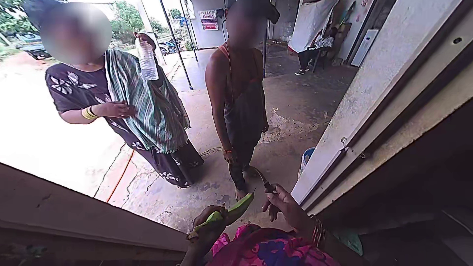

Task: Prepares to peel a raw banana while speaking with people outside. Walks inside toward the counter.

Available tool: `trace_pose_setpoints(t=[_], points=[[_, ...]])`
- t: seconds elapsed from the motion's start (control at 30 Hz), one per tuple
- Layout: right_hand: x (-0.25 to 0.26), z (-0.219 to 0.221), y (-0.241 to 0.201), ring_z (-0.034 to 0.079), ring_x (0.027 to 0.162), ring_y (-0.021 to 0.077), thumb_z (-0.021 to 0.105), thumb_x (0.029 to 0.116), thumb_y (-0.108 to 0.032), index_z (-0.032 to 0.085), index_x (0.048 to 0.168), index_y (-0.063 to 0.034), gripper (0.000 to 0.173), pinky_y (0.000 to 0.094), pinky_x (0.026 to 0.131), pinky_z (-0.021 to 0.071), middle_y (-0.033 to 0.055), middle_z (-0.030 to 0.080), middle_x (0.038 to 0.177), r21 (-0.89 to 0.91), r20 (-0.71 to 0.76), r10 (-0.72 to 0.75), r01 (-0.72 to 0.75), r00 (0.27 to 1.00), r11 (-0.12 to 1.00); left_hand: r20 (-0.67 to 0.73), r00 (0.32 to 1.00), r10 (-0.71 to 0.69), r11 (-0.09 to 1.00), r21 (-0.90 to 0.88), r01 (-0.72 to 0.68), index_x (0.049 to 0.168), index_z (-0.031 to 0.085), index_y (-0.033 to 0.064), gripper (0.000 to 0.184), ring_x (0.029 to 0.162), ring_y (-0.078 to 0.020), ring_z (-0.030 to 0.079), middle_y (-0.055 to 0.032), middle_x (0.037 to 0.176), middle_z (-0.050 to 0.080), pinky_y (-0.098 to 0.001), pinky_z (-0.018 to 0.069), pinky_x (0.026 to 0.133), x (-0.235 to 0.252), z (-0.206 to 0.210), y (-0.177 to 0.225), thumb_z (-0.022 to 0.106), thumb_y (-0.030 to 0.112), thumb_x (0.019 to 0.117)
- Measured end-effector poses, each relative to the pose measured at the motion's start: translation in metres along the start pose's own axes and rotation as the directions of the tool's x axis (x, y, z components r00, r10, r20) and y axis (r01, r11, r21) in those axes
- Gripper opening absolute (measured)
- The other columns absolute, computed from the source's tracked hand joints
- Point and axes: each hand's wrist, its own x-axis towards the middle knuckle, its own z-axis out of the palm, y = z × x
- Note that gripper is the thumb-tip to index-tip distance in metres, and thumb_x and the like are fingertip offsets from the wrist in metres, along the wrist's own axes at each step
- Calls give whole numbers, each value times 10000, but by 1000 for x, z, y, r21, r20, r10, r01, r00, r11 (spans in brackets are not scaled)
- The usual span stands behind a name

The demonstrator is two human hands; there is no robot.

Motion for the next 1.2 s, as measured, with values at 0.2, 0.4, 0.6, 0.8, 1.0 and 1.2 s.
trace_pose_setpoints(t=[0.2,0.4,0.6,0.8,1.0,1.2], points=[[-5,-31,4,643,632,92,438,1089,-254,533,1270,-9,319,293,675,558,-6,639,720,-548,10,-34,34,999,836,46,997,60,998,-22,-59,947,738,49,207,885,18,702,28,918,760,-177,579,848,7,11,-7,789,173,789],[-4,-75,-53,657,586,24,321,1069,-121,395,1255,-11,228,187,550,571,-86,678,774,-401,-480,-589,434,651,807,42,999,17,999,-41,-15,964,739,79,208,880,27,701,54,926,761,-166,579,838,5,-4,-4,795,157,779],[-1,-55,-54,531,444,33,270,1113,-144,585,1163,-28,340,175,425,470,-38,588,615,68,-483,-189,251,855,966,21,1000,13,998,-61,-11,968,738,80,201,878,23,703,61,928,761,-178,586,841,0,-5,-3,795,146,787],[7,-25,-39,514,458,2,332,1082,-116,536,1135,-73,215,165,478,487,-109,507,575,-72,-266,-227,215,937,974,15,1000,9,998,-55,-9,958,742,77,213,870,20,704,48,915,761,-180,586,829,-7,-3,-10,798,180,781],[6,8,-27,549,547,21,407,1092,-217,455,1285,-21,278,212,595,520,-74,501,663,-391,232,13,81,973,917,15,999,34,997,-65,-33,964,734,90,207,879,24,703,59,922,760,-177,585,838,-8,-1,-8,798,186,794],[10,15,-27,555,559,35,411,1100,-239,461,1300,-2,314,223,603,512,-44,524,666,-472,371,54,138,927,871,5,998,56,997,-60,-55,957,738,83,208,887,26,698,45,922,757,-171,579,842,-7,-1,-10,800,192,791]])
